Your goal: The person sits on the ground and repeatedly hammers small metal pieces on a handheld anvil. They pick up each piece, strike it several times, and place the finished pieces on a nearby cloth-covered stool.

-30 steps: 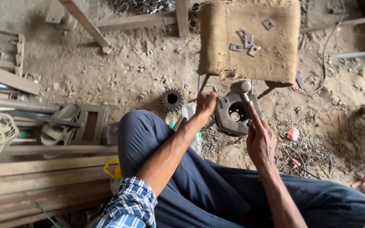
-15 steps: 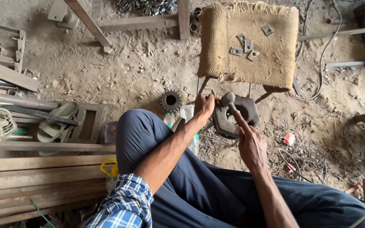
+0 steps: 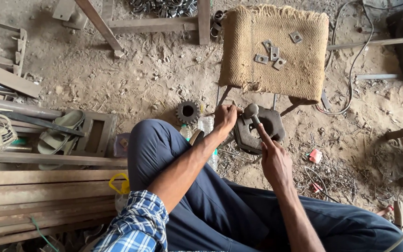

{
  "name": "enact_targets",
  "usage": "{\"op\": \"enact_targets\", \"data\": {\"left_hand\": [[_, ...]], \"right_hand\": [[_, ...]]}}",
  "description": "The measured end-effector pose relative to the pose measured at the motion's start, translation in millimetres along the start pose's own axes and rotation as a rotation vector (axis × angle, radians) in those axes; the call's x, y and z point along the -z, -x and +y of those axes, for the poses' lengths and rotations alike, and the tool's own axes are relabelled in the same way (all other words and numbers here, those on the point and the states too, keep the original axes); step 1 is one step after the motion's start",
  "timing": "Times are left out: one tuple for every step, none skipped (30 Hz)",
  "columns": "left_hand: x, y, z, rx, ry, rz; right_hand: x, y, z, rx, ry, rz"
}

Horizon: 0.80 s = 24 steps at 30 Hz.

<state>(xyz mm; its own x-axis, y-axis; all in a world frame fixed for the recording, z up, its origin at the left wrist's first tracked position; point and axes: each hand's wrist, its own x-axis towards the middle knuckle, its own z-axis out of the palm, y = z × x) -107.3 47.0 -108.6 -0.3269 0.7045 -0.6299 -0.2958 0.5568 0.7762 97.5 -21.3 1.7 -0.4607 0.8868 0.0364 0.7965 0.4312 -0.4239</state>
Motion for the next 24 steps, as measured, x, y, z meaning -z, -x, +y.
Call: {"op": "enact_targets", "data": {"left_hand": [[-1.7,-2.5,0.0,0.028,0.001,-0.014],[-3.5,-4.1,-0.3,0.055,0.001,-0.028],[-4.1,-4.1,-0.7,0.017,0.005,-0.017],[-4.7,-3.2,-1.5,-0.021,0.008,-0.006],[-4.6,-2.1,-3.5,-0.059,0.009,0.003],[-4.9,-0.9,-4.4,-0.061,-0.005,0.0],[-5.5,0.4,-4.9,-0.064,-0.021,-0.004],[-4.9,2.0,-6.0,-0.066,-0.039,-0.008],[-5.7,4.0,-5.9,-0.193,-0.159,0.001],[-6.1,6.4,-4.7,-0.322,-0.282,0.013],[-6.2,9.0,-2.6,-0.452,-0.404,0.029],[-9.1,12.9,-0.8,-0.544,-0.424,0.056],[-11.6,17.9,0.8,-0.636,-0.448,0.082],[-13.3,23.8,3.1,-0.731,-0.476,0.103],[-14.6,29.6,5.7,-0.809,-0.567,0.117],[-12.6,37.0,7.2,-0.893,-0.654,0.122],[-13.1,43.6,9.5,-0.981,-0.733,0.124],[-16.3,48.9,12.4,-0.963,-0.768,0.124],[-16.4,53.6,15.7,-0.947,-0.811,0.128],[-18.4,56.7,19.3,-0.985,-0.815,0.159],[-21.0,57.8,24.1,-1.029,-0.814,0.185],[-21.9,58.9,27.6,-0.969,-0.82,0.162],[-22.6,59.3,30.4,-0.901,-0.826,0.147],[-24.8,57.9,33.7,-0.87,-0.81,0.152]], "right_hand": [[1.7,-0.8,-0.8,0.023,0.017,0.014],[3.6,-1.0,-1.1,0.005,-0.004,0.001],[5.6,-0.7,-0.9,-0.014,-0.025,-0.013],[6.9,-0.2,-0.5,-0.034,-0.045,-0.025],[7.6,0.6,0.0,-0.019,-0.064,-0.008],[8.4,1.4,1.4,-0.006,-0.082,0.011],[8.9,2.6,3.3,0.006,-0.101,0.029],[9.1,4.2,5.4,-0.007,-0.102,0.037],[8.8,5.1,7.7,-0.024,-0.102,0.045],[8.9,6.4,10.6,-0.043,-0.102,0.056],[9.8,6.9,14.4,-0.079,-0.126,0.057],[9.4,5.5,17.0,-0.113,-0.15,0.056],[9.9,4.2,20.4,-0.146,-0.175,0.055],[10.5,3.2,23.1,-0.094,-0.167,0.117],[10.6,0.3,25.1,-0.048,-0.155,0.184],[14.3,0.0,30.4,-0.008,-0.135,0.256],[18.0,0.1,35.2,-0.082,-0.118,0.181],[17.1,-2.7,35.7,-0.154,-0.105,0.109],[16.0,-4.6,35.5,-0.226,-0.104,0.038],[15.4,-6.0,36.1,-0.268,-0.084,-0.012],[13.9,-7.5,35.7,-0.315,-0.063,-0.058],[13.9,-6.7,37.0,-0.361,-0.043,-0.108],[13.3,-6.0,37.9,-0.281,-0.076,-0.009],[12.9,-5.3,38.6,-0.195,-0.104,0.085]]}}
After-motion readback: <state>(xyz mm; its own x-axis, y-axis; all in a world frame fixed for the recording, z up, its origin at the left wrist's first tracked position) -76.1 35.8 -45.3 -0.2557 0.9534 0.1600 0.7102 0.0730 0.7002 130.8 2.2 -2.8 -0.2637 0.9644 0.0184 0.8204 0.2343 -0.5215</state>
